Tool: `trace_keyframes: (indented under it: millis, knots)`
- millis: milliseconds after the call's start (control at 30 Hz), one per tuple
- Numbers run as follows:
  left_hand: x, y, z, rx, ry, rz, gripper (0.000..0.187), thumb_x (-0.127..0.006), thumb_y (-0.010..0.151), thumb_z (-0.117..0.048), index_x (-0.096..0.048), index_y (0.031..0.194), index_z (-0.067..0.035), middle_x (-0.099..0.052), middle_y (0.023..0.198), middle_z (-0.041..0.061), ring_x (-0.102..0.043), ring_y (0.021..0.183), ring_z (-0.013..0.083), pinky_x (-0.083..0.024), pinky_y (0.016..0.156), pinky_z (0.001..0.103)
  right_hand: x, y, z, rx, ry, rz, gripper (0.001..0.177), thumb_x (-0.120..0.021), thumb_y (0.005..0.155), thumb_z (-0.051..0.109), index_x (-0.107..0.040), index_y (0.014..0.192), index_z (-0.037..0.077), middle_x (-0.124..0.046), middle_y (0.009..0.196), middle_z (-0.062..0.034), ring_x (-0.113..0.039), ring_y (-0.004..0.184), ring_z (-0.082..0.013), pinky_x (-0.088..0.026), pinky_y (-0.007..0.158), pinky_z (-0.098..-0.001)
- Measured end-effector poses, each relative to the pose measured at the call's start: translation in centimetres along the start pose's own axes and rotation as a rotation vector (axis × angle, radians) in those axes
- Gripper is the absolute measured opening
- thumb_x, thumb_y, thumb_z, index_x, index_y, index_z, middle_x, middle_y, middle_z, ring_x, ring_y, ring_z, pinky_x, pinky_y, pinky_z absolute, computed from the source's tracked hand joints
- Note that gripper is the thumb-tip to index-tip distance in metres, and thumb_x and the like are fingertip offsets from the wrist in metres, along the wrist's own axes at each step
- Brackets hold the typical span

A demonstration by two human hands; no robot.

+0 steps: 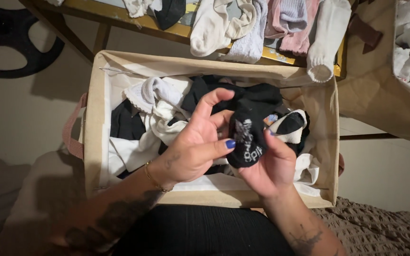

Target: Sorting and pairing various socks from a laundry bin.

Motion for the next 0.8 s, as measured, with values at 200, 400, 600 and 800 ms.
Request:
trace_keyframes:
  millis: [200,400,600,800]
  knots:
    - [1.3,0.1,0.0,0.024,0.365,-0.174,0.078,-0.044,0.079,0.024,-0.036,0.149,-0.011,-0.063,0.121,0.01,-0.061,0.115,0.0158,-0.05,0.103,0.029,1.5,0.1,0.9,0.018,-0.193,-0.051,0.042,-0.069,0.101,0.009,-0.055,0.139,0.002,-0.064,0.137,-0.015,-0.061,0.127,-0.0287,-0.049,0.111,-0.0456]
    - [3.4,0.1,1.6,-0.031,0.863,-0.285,0.046,-0.05,0.091,0.018,-0.056,0.129,-0.006,-0.068,0.11,0.008,-0.065,0.102,0.0091,-0.054,0.084,0.022,3.6,-0.3,1.3,0.085,-0.293,-0.025,0.046,-0.074,0.1,0.011,-0.055,0.142,0.002,-0.063,0.137,-0.0136,-0.062,0.126,-0.0287,-0.05,0.106,-0.044]
    - [5.5,1.1,0.9,0.325,1.205,-0.391,0.024,-0.054,0.097,0.0,-0.067,0.117,-0.003,-0.071,0.092,0.012,-0.064,0.084,0.0167,-0.053,0.072,0.029,2.0,-0.7,2.1,0.208,-0.489,-0.125,0.029,-0.075,0.096,0.012,-0.055,0.118,0.009,-0.064,0.129,-0.0078,-0.061,0.125,-0.0262,-0.049,0.112,-0.0486]
    - [3.9,2.7,-0.4,0.229,-0.091,-0.31,0.033,-0.056,0.089,0.001,-0.057,0.121,-0.003,-0.068,0.114,0.007,-0.069,0.104,0.0201,-0.057,0.091,0.038,0.2,-0.3,3.6,0.007,-0.221,-0.121,0.042,-0.075,0.095,0.01,-0.058,0.134,0.007,-0.064,0.128,-0.0123,-0.061,0.113,-0.0277,-0.049,0.104,-0.0441]
Point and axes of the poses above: each hand's wrist, its own y-axis towards the middle knuckle, its own x-axis out of the back of the hand, z = x × y, the point moved 4 cm from there along y, towards the middle knuckle
